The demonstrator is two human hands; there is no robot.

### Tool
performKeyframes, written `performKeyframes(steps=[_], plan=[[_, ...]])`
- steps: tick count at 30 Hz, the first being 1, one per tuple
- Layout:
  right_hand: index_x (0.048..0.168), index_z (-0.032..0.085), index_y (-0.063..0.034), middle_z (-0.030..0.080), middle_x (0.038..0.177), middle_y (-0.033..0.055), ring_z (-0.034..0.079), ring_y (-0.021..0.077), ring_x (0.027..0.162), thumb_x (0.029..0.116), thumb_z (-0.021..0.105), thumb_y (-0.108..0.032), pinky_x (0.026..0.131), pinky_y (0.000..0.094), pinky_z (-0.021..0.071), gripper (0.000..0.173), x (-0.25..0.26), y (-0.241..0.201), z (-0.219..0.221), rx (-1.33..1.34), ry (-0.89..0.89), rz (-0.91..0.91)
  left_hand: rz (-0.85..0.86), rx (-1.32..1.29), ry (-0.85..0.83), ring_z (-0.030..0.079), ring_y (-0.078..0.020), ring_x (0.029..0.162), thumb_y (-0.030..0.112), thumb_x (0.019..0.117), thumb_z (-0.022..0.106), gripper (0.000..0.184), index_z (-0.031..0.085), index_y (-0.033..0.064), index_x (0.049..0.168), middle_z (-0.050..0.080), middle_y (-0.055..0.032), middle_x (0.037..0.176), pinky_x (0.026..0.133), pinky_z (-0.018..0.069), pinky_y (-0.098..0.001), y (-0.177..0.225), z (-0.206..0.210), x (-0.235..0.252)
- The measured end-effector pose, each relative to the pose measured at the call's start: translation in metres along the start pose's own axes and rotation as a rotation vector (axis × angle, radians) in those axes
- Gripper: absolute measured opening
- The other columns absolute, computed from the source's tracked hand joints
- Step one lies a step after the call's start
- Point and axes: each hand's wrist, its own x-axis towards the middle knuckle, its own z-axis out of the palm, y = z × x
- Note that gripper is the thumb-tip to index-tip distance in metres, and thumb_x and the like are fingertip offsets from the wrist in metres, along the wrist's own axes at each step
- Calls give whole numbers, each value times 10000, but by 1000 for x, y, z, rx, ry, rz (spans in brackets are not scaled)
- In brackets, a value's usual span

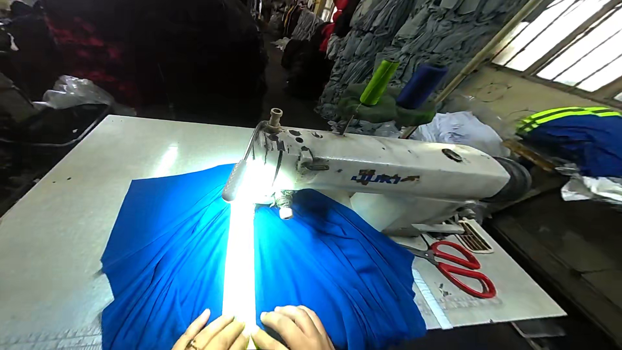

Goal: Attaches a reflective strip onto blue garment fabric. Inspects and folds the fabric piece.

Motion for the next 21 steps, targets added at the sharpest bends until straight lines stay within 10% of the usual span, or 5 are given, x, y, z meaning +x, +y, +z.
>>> performKeyframes(steps=[10, 21], plan=[[1168, 785, -275, 722, 1241, -9, 652, 213, 1179, 973, 562, -275, 993, 434, 525, 297, 48, 40, 12, -79, 84, -20, 52, 106, -14, 496, -156, 1422, 477, 1055, 433, 499, 603, 193, 1429, 570, 20, 1500, 1175, 359, -560, -59, 1, 43], [1265, 741, -245, 727, 1137, -9, 650, 169, 1102, 993, 535, -229, 957, 355, 526, 342, 40, 47, 6, 60, 93, 14, 147, 133, 48, 626, -164, 1272, 279, 1048, 481, 346, 687, 155, 1297, 681, -7, 1348, 1123, 444, -415, -46, 2, 35]])
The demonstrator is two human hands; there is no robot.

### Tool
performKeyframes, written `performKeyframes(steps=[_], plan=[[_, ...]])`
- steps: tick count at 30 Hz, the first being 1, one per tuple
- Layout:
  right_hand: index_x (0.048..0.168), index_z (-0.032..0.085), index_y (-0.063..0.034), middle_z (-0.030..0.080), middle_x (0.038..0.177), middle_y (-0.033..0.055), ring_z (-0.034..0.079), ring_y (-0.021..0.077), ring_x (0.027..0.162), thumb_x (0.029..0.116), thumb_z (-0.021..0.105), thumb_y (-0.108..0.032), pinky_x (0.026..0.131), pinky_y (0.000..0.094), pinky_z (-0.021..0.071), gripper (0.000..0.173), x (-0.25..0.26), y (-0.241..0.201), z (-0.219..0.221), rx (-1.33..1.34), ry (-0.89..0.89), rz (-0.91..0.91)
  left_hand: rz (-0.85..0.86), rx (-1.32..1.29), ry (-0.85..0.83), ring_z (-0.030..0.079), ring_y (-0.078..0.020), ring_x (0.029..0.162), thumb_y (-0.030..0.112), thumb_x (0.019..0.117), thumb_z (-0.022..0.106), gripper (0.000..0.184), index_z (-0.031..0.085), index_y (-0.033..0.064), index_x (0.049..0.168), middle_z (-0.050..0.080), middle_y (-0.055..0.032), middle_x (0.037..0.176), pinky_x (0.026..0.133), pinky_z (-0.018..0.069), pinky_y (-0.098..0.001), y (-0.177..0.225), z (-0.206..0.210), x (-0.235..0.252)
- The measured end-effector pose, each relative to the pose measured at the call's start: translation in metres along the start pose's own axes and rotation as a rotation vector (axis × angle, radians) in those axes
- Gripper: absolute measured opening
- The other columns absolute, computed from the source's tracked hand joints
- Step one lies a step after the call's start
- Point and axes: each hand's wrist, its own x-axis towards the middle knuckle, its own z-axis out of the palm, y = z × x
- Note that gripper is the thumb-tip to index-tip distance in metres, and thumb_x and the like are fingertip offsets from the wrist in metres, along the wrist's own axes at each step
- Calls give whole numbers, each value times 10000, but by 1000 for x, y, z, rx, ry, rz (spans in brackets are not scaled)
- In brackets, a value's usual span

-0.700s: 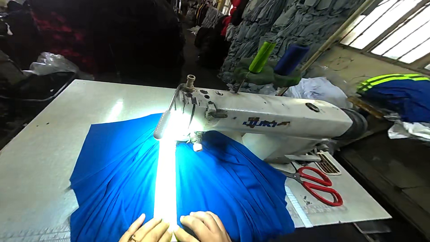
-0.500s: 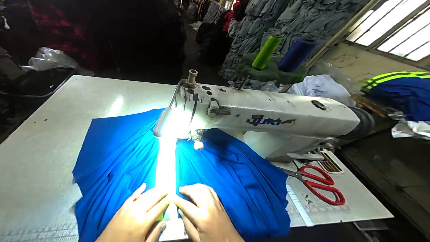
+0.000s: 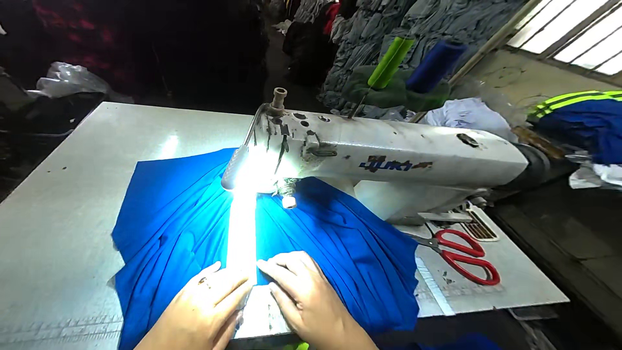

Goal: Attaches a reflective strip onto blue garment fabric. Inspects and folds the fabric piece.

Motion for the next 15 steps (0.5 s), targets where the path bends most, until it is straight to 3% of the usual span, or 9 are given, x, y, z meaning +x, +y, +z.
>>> performKeyframes(steps=[4, 15], plan=[[1223, 752, -336, 723, 1147, 18, 664, 221, 1104, 982, 563, -268, 972, 428, 529, 314, -2, -6, 1, -142, -22, -49, -20, -59, -28, 633, -177, 1264, 286, 1050, 488, 355, 681, 126, 1302, 684, -24, 1341, 1128, 440, -420, 0, -3, 2], [1210, 757, -297, 739, 1134, 18, 680, 226, 1073, 964, 592, -254, 957, 425, 527, 299, -1, -10, -6, -278, -92, -111, -10, -47, -110, 648, -220, 1242, 215, 1050, 494, 343, 680, 85, 1307, 683, -59, 1343, 1088, 466, -445, 2, -10, 8]])
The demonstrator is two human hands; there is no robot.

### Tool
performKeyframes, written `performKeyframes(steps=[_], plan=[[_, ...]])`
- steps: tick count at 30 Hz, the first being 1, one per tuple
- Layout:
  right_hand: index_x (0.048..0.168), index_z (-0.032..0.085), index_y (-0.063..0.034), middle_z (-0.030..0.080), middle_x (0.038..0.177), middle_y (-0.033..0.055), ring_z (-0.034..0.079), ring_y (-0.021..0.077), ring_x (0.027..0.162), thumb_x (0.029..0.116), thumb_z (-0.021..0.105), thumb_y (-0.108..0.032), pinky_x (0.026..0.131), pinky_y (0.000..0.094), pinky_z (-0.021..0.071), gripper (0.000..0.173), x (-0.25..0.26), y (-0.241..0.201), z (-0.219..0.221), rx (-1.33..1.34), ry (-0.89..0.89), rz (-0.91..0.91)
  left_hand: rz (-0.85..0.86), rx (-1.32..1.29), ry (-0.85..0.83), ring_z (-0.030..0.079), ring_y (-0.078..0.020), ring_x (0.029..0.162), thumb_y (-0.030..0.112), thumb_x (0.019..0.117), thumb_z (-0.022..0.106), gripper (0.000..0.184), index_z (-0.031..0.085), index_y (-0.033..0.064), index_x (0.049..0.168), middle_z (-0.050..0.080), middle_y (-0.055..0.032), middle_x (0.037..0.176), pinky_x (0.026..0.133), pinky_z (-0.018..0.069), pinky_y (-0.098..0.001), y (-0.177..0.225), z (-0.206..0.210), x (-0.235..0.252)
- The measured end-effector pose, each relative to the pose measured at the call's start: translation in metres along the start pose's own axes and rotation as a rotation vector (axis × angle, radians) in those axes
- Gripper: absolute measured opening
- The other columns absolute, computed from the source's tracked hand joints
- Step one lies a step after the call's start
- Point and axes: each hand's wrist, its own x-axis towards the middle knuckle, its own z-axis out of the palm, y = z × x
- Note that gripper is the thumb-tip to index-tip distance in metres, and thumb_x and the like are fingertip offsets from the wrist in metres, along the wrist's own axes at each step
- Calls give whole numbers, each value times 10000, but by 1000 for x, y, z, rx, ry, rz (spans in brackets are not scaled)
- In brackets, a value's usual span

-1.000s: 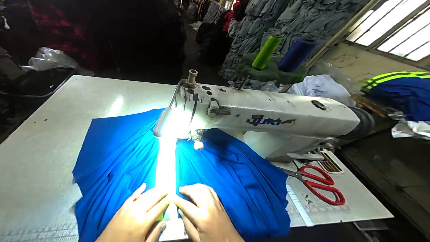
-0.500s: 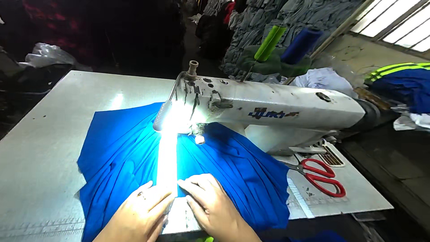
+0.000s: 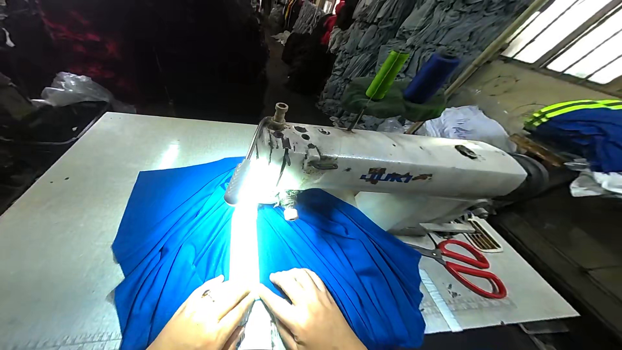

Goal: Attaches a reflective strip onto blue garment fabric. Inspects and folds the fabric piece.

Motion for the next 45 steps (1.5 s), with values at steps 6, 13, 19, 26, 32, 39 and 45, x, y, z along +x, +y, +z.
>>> performKeyframes(steps=[6, 13, 19, 26, 32, 39, 45], plan=[[1218, 763, -273, 742, 1140, 18, 678, 225, 1079, 965, 571, -238, 934, 421, 537, 319, 14, 4, 2, -3, -15, 23, -35, -12, -36, 612, -227, 1295, 259, 1064, 457, 383, 649, 104, 1356, 658, -49, 1383, 1116, 431, -500, -15, -1, 10], [1306, 720, -275, 704, 1240, 30, 639, 281, 1159, 972, 528, -245, 916, 494, 531, 386, 64, 27, 4, 27, -180, 161, -97, 3, -40, 602, -251, 1311, 312, 1053, 374, 451, 648, 147, 1372, 651, -34, 1392, 1120, 433, -531, -58, -3, 52], [1386, 662, -253, 617, 1435, 38, 529, 258, 1367, 1003, 486, -278, 1127, 446, 427, 423, 73, 37, 4, 94, -290, 302, -285, -94, -230, 462, -208, 1442, 368, 1078, 330, 477, 587, 226, 1454, 547, 10, 1518, 1222, 287, -495, -85, -16, 89], [1169, 710, -16, 725, 1075, 163, 681, 218, 1036, 1013, 542, -165, 900, 363, 561, 273, -3, 84, -99, 51, 380, 299, -342, -102, -204, 471, -188, 1437, 370, 1085, 338, 462, 620, 196, 1407, 569, -11, 1494, 1262, 212, -482, -89, -13, 98], [1378, 550, 41, 568, 1335, 328, 566, 447, 1242, 1087, 415, -350, 1045, 578, 463, 506, -27, 266, -216, -267, 555, 648, -365, -63, -213, 462, -215, 1440, 382, 1072, 332, 472, 617, 214, 1409, 567, -11, 1493, 1249, 236, -476, -89, -11, 98], [1204, 605, 186, 554, 1250, 467, 488, 625, 1262, 1124, 367, -355, 1013, 785, 314, 596, 3, 317, -232, -216, 117, 1203, -345, -37, -163, 501, -226, 1409, 393, 1061, 354, 463, 644, 215, 1376, 599, -24, 1457, 1211, 321, -477, -90, -8, 97], [1352, 490, 167, 497, 1377, 415, 480, 509, 1335, 1120, 271, -336, 1111, 643, 338, 596, -62, 290, -178, -123, 639, 1062, -330, -29, -128, 536, -221, 1371, 395, 1059, 364, 450, 665, 219, 1344, 628, -14, 1417, 1184, 361, -469, -90, -8, 99]])
